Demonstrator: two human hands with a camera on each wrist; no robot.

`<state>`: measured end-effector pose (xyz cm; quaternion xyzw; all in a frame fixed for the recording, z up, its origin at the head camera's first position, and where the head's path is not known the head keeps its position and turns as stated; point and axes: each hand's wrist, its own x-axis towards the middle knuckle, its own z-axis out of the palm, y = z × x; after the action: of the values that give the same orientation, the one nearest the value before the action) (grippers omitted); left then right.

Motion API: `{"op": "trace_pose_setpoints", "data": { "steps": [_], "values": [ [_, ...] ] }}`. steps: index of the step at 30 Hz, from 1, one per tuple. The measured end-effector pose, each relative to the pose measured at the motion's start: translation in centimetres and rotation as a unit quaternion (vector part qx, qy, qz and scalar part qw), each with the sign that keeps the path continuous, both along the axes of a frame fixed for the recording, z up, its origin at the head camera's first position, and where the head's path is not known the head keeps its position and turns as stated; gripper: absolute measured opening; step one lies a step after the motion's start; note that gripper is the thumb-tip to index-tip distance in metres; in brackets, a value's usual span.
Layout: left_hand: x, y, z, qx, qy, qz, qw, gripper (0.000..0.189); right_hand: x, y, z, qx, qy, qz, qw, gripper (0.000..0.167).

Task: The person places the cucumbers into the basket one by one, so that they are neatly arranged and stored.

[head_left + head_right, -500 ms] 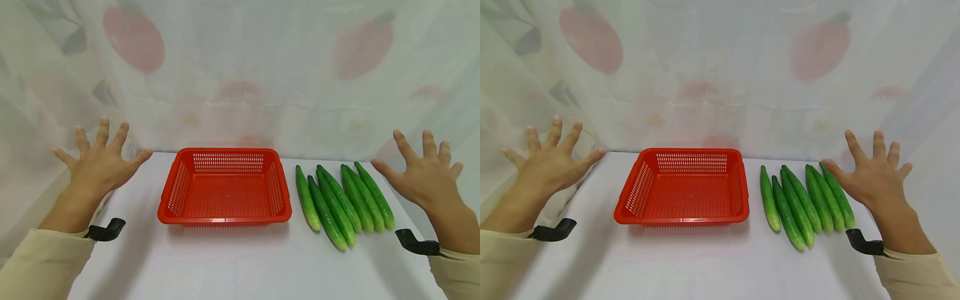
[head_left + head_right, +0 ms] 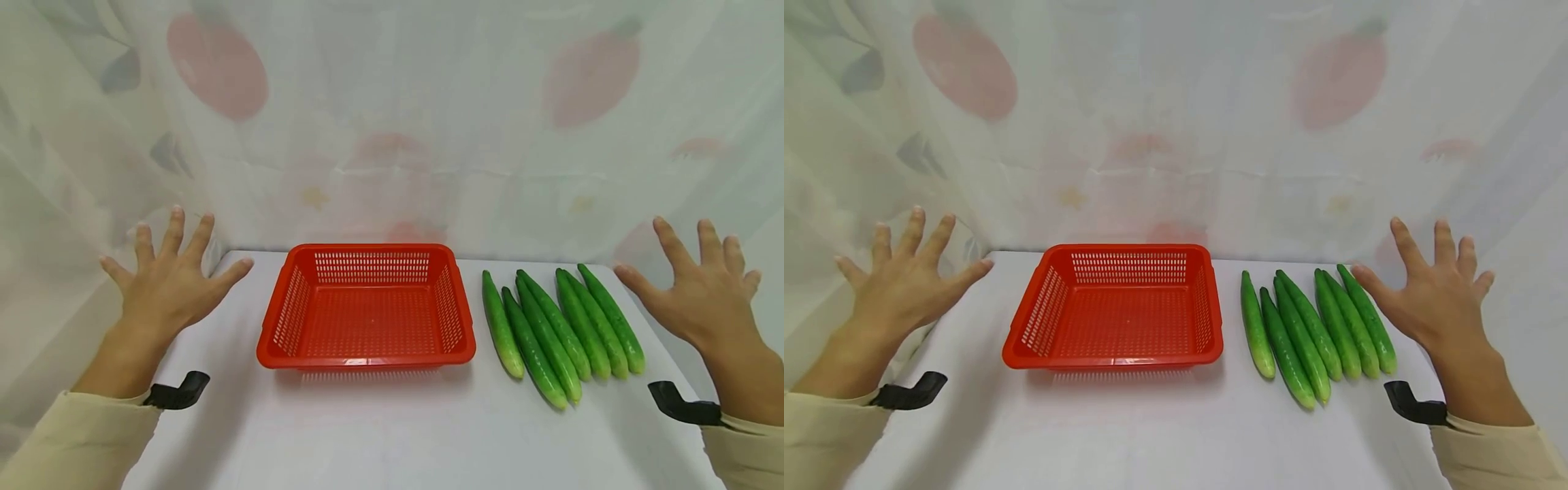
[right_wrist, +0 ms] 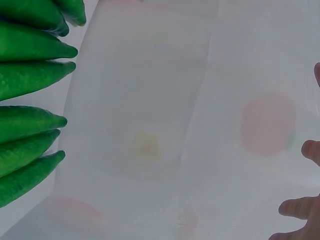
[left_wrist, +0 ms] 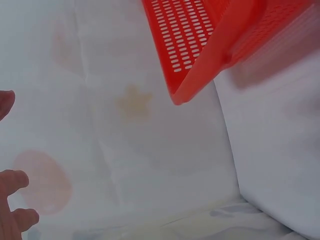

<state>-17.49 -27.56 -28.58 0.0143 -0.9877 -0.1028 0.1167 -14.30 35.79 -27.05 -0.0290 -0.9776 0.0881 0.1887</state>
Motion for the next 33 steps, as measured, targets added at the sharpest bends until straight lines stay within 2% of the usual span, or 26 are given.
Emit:
{"op": "trace_pose_setpoints", "data": {
  "steps": [18,27,33],
  "values": [
    [0.8,1.1,-2.3,0.027,0.057,-0.025,0.9977,0.09,0.4,0.9,-2.0,-0.047,0.083,0.018,0.9953,0.086],
    [0.9,1.5,-3.8,0.034,0.071,-0.033,0.9964,0.09,0.5,1.3,-2.9,-0.076,0.146,0.042,0.9854,0.082],
    [1.1,1.9,-4.9,0.045,0.074,-0.044,0.9952,0.089,0.6,1.8,-3.6,-0.102,0.151,0.047,0.9822,0.078]
  ]
}}
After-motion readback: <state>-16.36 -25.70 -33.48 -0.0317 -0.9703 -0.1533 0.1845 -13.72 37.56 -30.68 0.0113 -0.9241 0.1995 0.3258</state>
